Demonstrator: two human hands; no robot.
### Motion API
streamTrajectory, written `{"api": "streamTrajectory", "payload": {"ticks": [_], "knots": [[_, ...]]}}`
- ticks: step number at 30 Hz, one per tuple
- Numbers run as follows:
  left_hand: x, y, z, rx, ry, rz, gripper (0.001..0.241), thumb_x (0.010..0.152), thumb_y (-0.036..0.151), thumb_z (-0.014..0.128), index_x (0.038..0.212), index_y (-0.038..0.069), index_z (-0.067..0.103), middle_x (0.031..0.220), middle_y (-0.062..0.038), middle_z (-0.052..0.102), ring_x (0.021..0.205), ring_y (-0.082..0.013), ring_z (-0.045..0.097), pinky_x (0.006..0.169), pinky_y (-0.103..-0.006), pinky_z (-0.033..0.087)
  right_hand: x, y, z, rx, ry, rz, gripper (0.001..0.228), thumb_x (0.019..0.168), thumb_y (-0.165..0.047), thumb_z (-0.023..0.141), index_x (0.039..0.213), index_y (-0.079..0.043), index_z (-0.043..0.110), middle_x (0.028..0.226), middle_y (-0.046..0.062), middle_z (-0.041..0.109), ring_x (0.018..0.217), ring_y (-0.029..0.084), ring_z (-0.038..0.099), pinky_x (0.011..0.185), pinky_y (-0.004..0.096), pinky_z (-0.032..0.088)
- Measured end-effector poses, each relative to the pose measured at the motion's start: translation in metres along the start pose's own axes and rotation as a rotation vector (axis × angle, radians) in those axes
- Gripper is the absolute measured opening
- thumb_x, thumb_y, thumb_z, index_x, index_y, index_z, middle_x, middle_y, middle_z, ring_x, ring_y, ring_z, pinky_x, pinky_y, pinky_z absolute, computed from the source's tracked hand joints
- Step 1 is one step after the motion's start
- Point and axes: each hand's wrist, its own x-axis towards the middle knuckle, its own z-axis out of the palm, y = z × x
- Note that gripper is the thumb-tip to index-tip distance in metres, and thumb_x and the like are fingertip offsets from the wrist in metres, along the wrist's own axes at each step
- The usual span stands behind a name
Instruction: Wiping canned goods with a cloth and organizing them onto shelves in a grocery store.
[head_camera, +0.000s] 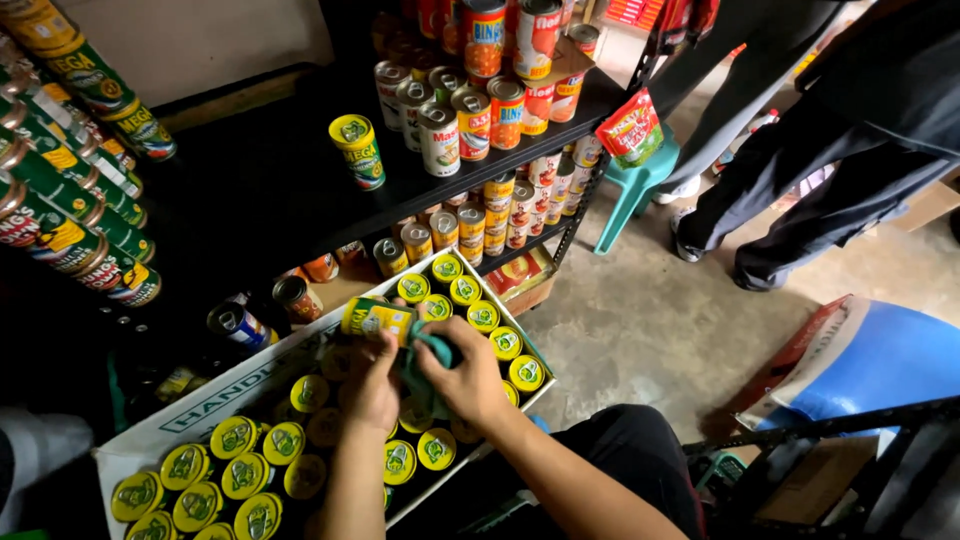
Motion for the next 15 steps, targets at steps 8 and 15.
{"api": "streamTrajectory", "payload": {"ticks": [8,15], "knots": [[0.004,0.001,0.003,0.081,-0.06,0.432,0.064,0.089,0.004,0.074,0.143,0.004,0.041,0.128,-0.015,0.057,0.122,-0.0256,0.059,0.104,-0.0455,0.052,-0.001,0.007,-0.004,0.058,-0.078,-0.014,0.017,0.086,-0.016,0.076,0.102,-0.012,0.074,0.088,0.013,0.071,0.081,0.029,0.069,0.077,0.041,0.054],[-0.011,0.017,0.019,0.912,-0.016,1.07,0.058,0.068,-0.018,0.07,0.116,0.015,0.075,0.116,-0.005,0.061,0.121,-0.0293,0.056,0.113,-0.0444,0.039,0.002,-0.001,-0.006,0.02,0.142,-0.047,0.017,0.089,-0.012,0.074,0.106,-0.011,0.072,0.09,0.015,0.07,0.083,0.031,0.071,0.075,0.042,0.053]]}}
